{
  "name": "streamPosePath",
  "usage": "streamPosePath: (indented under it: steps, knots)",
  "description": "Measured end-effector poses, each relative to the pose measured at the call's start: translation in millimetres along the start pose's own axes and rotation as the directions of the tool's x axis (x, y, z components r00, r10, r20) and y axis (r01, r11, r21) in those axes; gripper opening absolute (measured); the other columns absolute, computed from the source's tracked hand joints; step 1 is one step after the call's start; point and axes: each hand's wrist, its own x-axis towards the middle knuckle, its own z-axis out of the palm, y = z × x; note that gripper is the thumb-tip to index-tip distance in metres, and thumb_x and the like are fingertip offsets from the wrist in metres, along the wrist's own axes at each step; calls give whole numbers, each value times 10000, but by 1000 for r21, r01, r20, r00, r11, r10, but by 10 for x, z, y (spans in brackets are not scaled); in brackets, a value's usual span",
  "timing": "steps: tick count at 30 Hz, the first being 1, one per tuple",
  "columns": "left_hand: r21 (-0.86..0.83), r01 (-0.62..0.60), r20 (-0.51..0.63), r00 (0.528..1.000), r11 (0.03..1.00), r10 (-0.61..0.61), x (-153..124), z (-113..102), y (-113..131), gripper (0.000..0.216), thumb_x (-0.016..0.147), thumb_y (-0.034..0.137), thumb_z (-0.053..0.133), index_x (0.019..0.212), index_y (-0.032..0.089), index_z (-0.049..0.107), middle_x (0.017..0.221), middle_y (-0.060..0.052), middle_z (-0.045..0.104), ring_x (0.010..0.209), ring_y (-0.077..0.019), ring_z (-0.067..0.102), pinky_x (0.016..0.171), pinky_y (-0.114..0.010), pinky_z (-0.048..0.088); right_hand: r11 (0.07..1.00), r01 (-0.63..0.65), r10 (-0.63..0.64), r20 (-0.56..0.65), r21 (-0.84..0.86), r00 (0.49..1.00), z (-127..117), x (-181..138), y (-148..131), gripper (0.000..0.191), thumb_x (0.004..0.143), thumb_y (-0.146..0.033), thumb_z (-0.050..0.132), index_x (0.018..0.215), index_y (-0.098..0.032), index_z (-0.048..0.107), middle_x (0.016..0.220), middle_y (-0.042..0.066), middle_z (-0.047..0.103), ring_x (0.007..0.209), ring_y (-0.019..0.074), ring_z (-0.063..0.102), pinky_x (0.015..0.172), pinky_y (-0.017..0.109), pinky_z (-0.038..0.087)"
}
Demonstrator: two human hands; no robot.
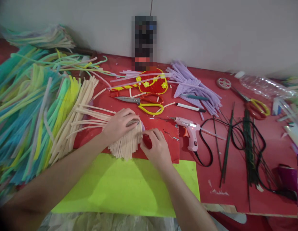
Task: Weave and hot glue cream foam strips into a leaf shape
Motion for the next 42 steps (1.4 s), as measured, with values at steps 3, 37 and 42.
streamPosePath:
  steps: [3, 37, 42]
  knots:
    - [7, -3, -1, 1000, 1000, 3, 0, -6, 7, 140, 923, 230, 507, 997, 189, 619, 969, -41, 601, 899, -182, 561, 822, -343, 452, 1000, 3, -3, -6, -3, 1000, -1, 1, -6, 191, 804, -129, 558, 965, -228, 582, 905, 55, 596, 860, 204, 578, 783, 355, 502]
    - [21, -9, -3, 1000, 1000, 9, -7, 13, -7, 126, 905, 219, 542, 994, 180, 622, 974, -46, 602, 888, -178, 557, 805, -335, 457, 992, -47, 50, -27, 117, 998, 6, 2, 8, 120, 855, -178, 542, 916, -226, 633, 864, 47, 637, 818, 181, 607, 751, 351, 522]
    - [13, -2, -2, 1000, 1000, 2, -4, 10, -8, 128, 903, 215, 538, 991, 180, 624, 979, -46, 601, 890, -180, 553, 806, -340, 456, 992, -52, 55, -23, 113, 998, 9, 0, 21, 130, 858, -172, 534, 915, -240, 629, 873, 40, 652, 833, 187, 615, 771, 367, 522]
